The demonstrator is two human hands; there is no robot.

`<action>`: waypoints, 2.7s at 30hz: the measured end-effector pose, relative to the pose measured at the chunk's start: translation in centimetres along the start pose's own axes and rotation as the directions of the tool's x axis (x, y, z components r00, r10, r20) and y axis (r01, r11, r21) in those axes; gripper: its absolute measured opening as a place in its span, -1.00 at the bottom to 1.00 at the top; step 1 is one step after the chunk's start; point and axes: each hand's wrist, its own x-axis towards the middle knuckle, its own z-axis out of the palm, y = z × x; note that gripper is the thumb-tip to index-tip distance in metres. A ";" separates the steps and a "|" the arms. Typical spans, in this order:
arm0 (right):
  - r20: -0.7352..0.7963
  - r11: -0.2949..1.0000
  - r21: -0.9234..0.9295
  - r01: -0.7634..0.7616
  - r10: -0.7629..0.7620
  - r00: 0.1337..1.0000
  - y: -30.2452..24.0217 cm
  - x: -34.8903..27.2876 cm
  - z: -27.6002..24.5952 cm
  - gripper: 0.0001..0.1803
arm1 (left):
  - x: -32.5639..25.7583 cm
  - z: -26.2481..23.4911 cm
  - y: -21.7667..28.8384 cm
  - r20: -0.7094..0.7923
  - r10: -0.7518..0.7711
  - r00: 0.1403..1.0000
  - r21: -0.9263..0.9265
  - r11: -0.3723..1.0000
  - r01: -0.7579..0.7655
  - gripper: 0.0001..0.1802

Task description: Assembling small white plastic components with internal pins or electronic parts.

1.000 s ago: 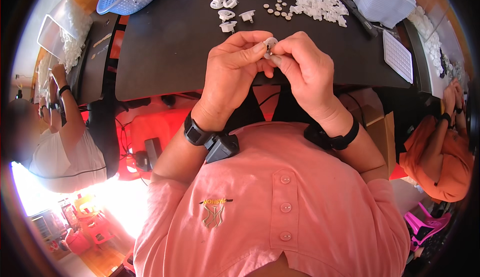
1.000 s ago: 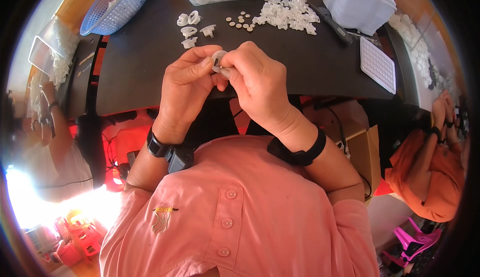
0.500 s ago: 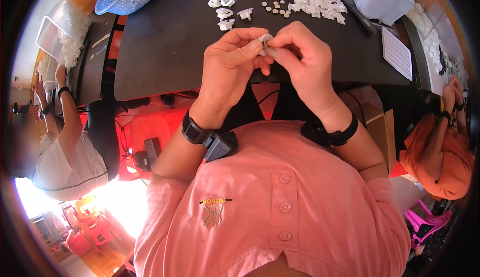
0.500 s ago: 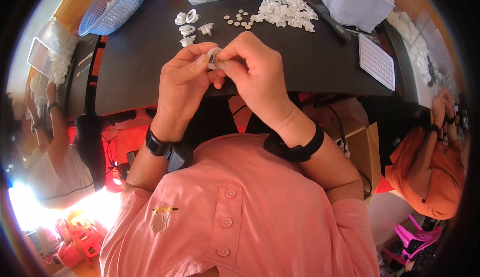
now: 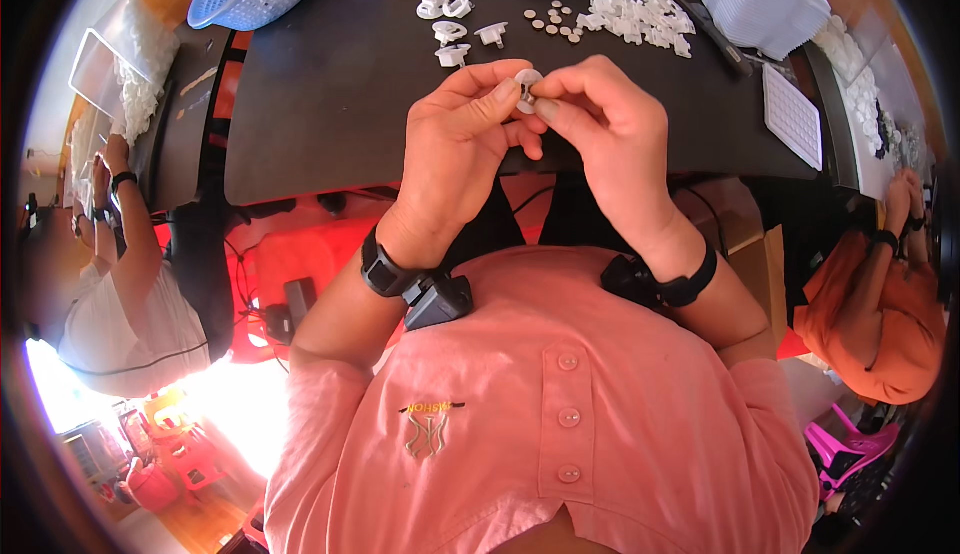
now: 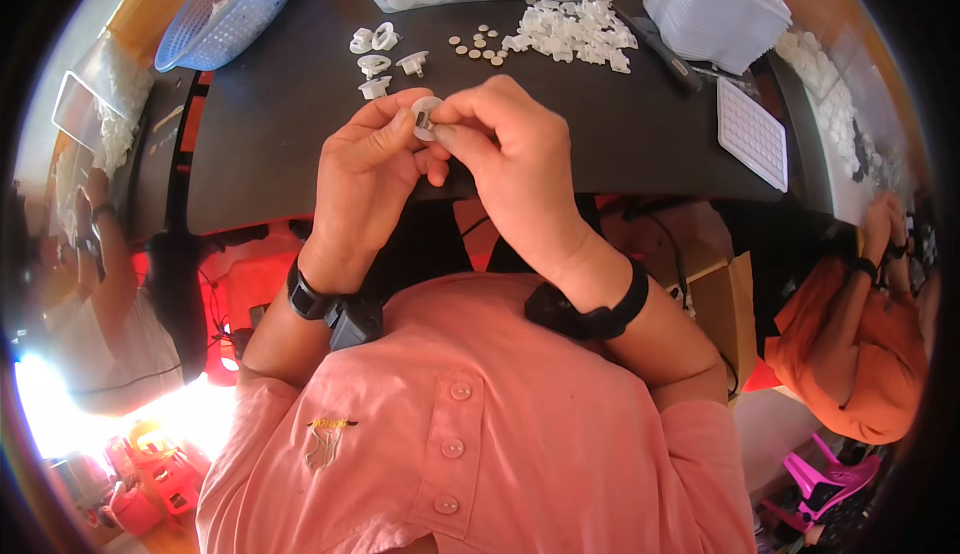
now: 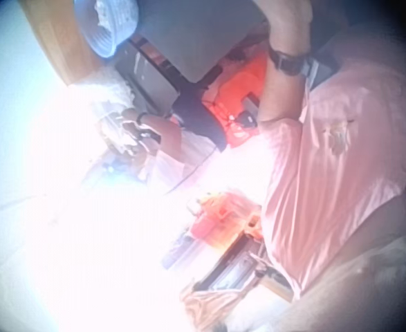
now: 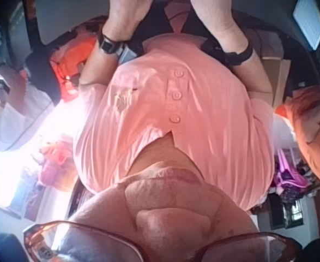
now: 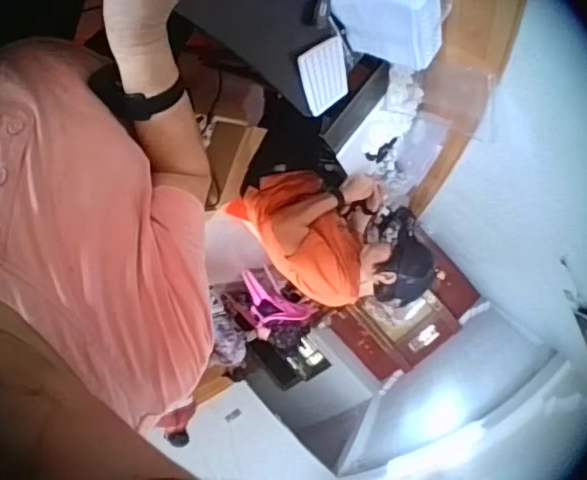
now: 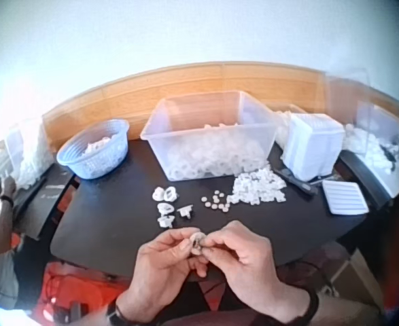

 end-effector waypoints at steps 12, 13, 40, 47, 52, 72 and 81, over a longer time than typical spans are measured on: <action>0.022 0.859 -0.280 0.429 -0.441 0.897 0.7 0.0 -0.3 -0.89 | 0.2 -0.6 0.4 0.048 -0.048 0.998 -0.081 0.995 0.052 -0.70; 0.022 0.859 -0.281 0.428 -0.440 0.898 0.7 0.0 -0.2 -0.89 | 0.2 -0.7 0.4 0.048 -0.048 0.998 -0.082 0.995 0.052 -0.70; 0.080 0.986 0.002 0.169 -0.168 0.982 1.1 -0.2 -1.4 -0.89 | 0.1 0.6 0.5 0.018 -0.071 0.997 0.046 0.996 0.071 -0.74; 0.050 0.808 -0.302 0.505 -0.516 0.855 1.2 0.0 -1.1 -0.86 | 0.1 0.7 0.3 0.031 -0.059 0.998 0.054 0.997 0.057 -0.75; 0.033 0.803 -0.304 0.513 -0.530 0.848 1.5 -0.1 -0.7 -0.80 | -0.1 0.5 0.1 0.040 -0.016 0.999 0.089 0.996 0.013 -0.77; -0.010 0.969 0.017 0.245 -0.245 0.970 0.3 -1.0 -0.1 -0.88 | 0.1 -0.3 0.0 0.046 0.003 0.999 -0.029 1.000 -0.002 -0.74; 0.057 0.584 -0.712 0.390 -0.506 0.861 2.1 0.4 -1.9 -0.76 | 0.3 1.6 -0.2 -0.102 0.228 0.968 0.603 0.788 -0.122 -0.79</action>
